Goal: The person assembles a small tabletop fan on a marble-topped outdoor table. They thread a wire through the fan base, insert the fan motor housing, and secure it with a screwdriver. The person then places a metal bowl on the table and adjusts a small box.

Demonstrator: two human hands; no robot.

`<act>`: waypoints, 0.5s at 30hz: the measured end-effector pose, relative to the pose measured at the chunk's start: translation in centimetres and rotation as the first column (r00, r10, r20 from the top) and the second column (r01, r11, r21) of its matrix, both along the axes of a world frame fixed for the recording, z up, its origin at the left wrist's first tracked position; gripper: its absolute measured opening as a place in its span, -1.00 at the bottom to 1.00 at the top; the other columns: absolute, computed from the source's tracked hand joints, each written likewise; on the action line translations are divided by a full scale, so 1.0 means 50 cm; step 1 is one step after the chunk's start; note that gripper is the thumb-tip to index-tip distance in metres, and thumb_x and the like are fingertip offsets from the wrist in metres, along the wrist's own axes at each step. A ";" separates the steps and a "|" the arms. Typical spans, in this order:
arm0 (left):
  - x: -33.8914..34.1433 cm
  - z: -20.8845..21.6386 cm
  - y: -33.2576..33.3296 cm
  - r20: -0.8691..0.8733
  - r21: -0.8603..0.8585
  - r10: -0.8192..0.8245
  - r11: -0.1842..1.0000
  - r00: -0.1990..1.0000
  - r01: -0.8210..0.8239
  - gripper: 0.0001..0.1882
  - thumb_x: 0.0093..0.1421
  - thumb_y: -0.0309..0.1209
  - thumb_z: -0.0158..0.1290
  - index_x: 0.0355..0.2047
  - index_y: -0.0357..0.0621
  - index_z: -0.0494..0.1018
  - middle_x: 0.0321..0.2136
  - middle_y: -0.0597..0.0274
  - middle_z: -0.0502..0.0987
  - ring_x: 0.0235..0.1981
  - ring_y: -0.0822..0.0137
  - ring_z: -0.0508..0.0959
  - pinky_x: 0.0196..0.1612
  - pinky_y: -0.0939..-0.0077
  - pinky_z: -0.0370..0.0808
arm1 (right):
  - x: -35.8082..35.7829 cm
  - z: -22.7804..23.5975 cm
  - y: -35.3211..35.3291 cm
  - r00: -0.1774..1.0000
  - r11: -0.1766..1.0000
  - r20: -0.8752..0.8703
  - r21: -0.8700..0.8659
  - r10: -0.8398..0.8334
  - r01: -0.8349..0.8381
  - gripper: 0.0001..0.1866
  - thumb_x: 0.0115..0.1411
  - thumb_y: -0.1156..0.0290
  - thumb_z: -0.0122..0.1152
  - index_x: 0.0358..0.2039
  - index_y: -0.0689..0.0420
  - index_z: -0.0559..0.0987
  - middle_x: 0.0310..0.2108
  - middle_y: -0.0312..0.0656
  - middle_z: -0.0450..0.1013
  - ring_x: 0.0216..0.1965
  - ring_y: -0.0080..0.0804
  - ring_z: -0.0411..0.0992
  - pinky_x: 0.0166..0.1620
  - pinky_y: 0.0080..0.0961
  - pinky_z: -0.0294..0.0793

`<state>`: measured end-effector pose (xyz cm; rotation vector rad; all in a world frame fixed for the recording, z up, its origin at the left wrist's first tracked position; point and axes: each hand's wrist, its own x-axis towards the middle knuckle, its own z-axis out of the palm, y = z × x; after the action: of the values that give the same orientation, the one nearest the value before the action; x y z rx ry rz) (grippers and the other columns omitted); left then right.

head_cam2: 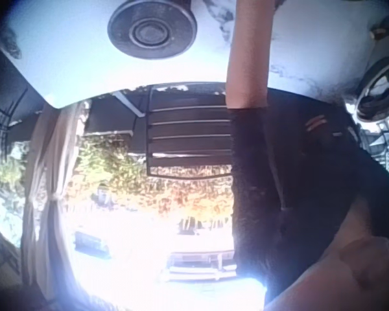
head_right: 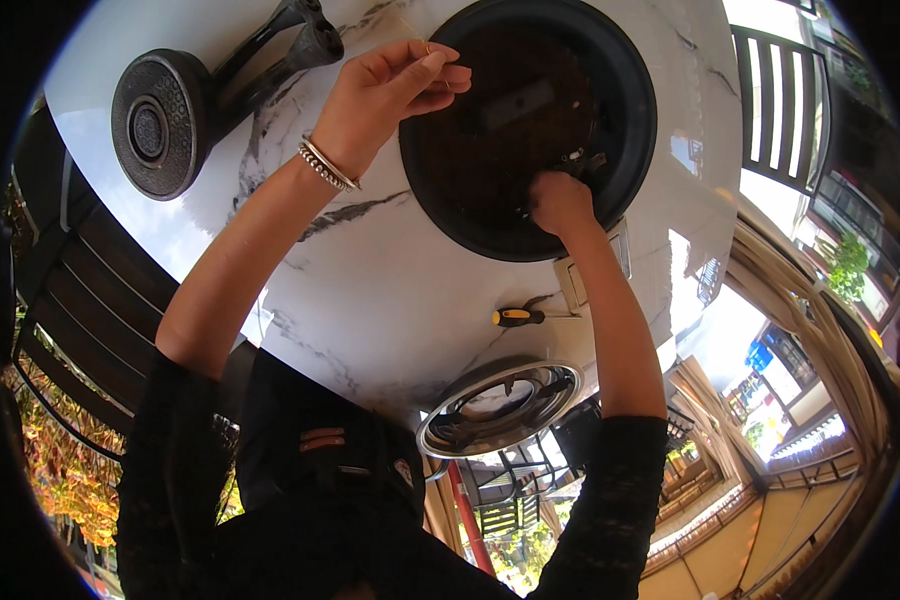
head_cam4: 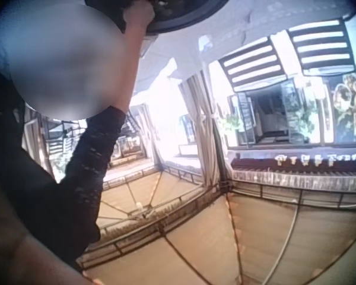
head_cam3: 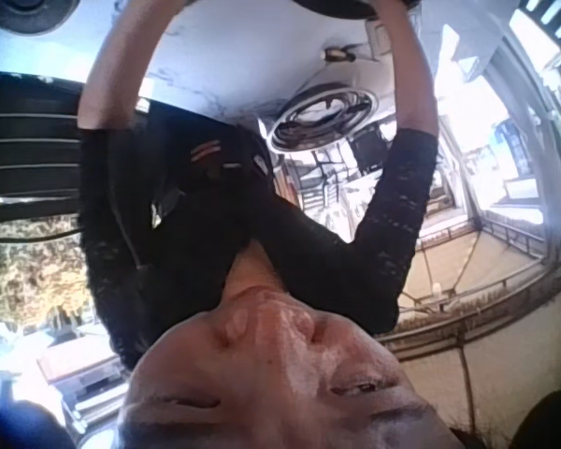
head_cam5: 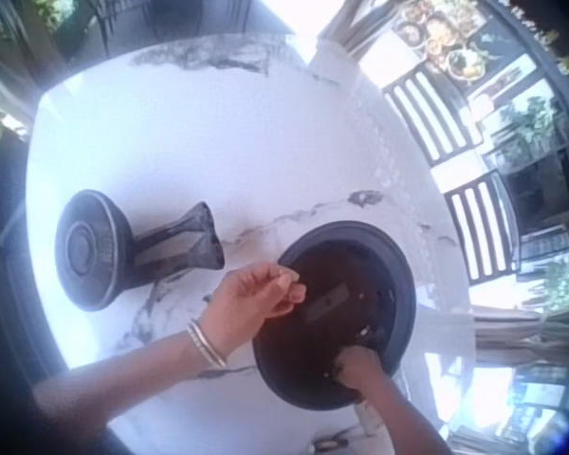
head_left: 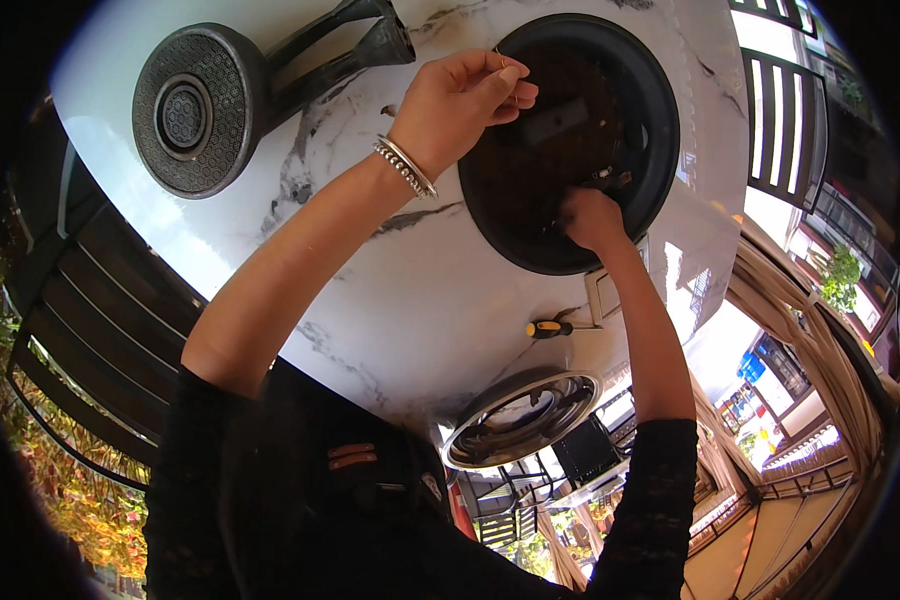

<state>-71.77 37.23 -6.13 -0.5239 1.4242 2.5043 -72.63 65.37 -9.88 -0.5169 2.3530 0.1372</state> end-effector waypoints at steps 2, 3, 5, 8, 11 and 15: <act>-0.003 -0.002 0.000 -0.017 0.009 0.015 1.000 1.000 -0.015 -0.72 0.23 -0.29 -0.05 -0.19 -0.24 0.44 -0.30 0.15 0.55 -0.23 0.35 0.56 -0.11 0.53 0.50 | -0.004 0.010 0.005 0.996 0.987 0.002 -0.128 -0.094 0.094 -0.94 -0.17 0.46 0.22 -0.59 0.12 0.57 -0.49 -0.11 0.46 -0.36 -0.09 0.45 -0.32 -0.31 0.45; -0.006 -0.002 0.002 -0.027 0.015 0.025 1.000 0.999 -0.024 -0.72 0.23 -0.29 -0.05 -0.19 -0.23 0.44 -0.29 0.15 0.55 -0.23 0.35 0.56 -0.11 0.53 0.50 | -0.010 0.016 0.008 0.989 0.972 -0.008 -0.187 -0.146 0.142 -0.93 -0.16 0.46 0.24 -0.59 0.12 0.58 -0.50 -0.10 0.46 -0.37 -0.11 0.45 -0.33 -0.32 0.44; -0.011 -0.001 0.005 -0.056 0.016 0.056 0.998 0.997 -0.055 -0.73 0.23 -0.29 -0.05 -0.19 -0.23 0.45 -0.29 0.15 0.55 -0.23 0.34 0.56 -0.11 0.53 0.50 | -0.026 0.026 0.004 0.976 0.939 0.007 -0.274 -0.216 0.210 -0.92 -0.15 0.45 0.27 -0.58 0.14 0.60 -0.53 -0.10 0.45 -0.41 -0.16 0.46 -0.35 -0.35 0.43; -0.017 0.004 0.002 -0.081 -0.001 0.077 0.997 0.994 -0.077 -0.73 0.24 -0.31 -0.07 -0.17 -0.23 0.44 -0.27 0.14 0.55 -0.19 0.32 0.55 -0.10 0.52 0.50 | -0.059 0.039 -0.014 0.952 0.895 0.090 -0.323 -0.294 0.307 -0.88 -0.12 0.42 0.30 -0.55 0.20 0.61 -0.57 -0.10 0.45 -0.48 -0.25 0.44 -0.38 -0.43 0.40; -0.019 0.010 0.004 -0.115 0.035 0.147 0.989 0.983 -0.143 -0.76 0.24 -0.37 -0.07 -0.18 -0.26 0.44 -0.26 0.16 0.54 -0.19 0.38 0.53 -0.09 0.55 0.49 | -0.079 0.068 -0.030 0.908 0.860 0.169 -0.290 -0.385 0.419 -0.83 -0.09 0.39 0.31 -0.54 0.25 0.60 -0.61 -0.09 0.44 -0.55 -0.33 0.40 -0.39 -0.49 0.37; -0.012 0.014 0.000 -0.148 0.096 0.177 0.982 0.973 -0.164 -0.76 0.24 -0.39 -0.08 -0.15 -0.26 0.42 -0.20 0.15 0.51 -0.14 0.38 0.51 -0.05 0.55 0.46 | -0.082 0.111 -0.043 0.881 0.840 0.178 -0.267 -0.439 0.472 -0.79 -0.07 0.37 0.31 -0.55 0.28 0.58 -0.64 -0.14 0.41 -0.58 -0.41 0.35 -0.42 -0.54 0.33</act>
<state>-72.36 37.25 -5.46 -0.4612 1.3733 2.7824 -76.74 63.21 -4.31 -0.0834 2.3275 -0.4727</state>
